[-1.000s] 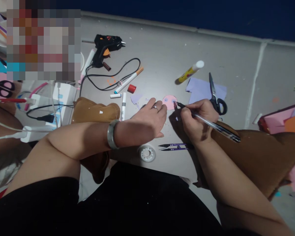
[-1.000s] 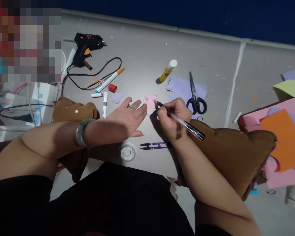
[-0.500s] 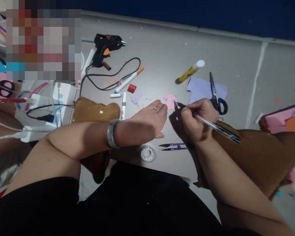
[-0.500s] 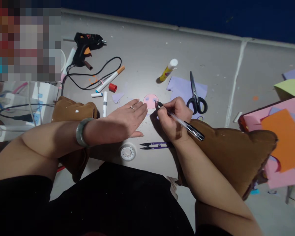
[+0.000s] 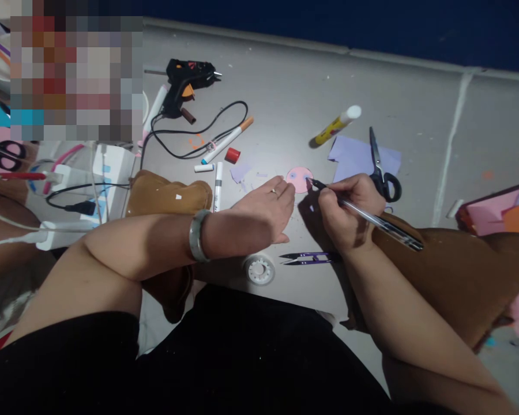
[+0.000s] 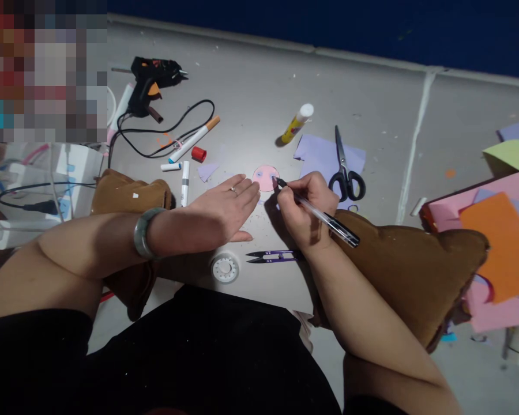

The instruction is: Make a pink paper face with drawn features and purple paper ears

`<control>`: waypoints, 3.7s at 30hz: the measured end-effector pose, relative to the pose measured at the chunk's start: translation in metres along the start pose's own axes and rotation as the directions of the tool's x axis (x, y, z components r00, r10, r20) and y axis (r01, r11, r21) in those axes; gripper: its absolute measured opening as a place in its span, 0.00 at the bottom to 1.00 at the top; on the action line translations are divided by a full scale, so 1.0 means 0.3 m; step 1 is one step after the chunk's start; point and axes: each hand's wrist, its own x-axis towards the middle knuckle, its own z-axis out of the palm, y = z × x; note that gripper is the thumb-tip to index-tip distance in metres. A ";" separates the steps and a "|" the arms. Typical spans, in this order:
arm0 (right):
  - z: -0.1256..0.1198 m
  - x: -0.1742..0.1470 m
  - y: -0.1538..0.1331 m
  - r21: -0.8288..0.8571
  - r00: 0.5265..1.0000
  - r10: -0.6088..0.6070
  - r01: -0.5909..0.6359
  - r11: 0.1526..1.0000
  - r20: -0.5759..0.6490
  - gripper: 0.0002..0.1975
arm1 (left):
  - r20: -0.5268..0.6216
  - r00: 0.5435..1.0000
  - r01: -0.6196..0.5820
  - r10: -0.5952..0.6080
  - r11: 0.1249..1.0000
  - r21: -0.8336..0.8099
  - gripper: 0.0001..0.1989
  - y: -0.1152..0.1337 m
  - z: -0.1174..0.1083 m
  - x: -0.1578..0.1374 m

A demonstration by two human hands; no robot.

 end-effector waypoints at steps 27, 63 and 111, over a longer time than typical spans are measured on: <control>0.002 -0.027 0.016 0.067 0.996 -0.007 0.001 0.998 0.084 0.11 | -0.058 0.998 0.006 -0.006 1.000 -0.006 0.42 0.006 0.008 -0.012; 0.006 -0.025 0.000 0.038 0.976 -0.070 0.064 0.997 0.205 0.11 | 0.004 1.000 -0.002 0.002 1.000 -0.017 0.46 0.006 -0.009 -0.002; 0.008 -0.034 0.002 0.049 0.977 -0.032 0.022 0.999 0.211 0.11 | -0.040 0.999 -0.009 0.007 0.999 -0.032 0.44 0.006 -0.005 -0.014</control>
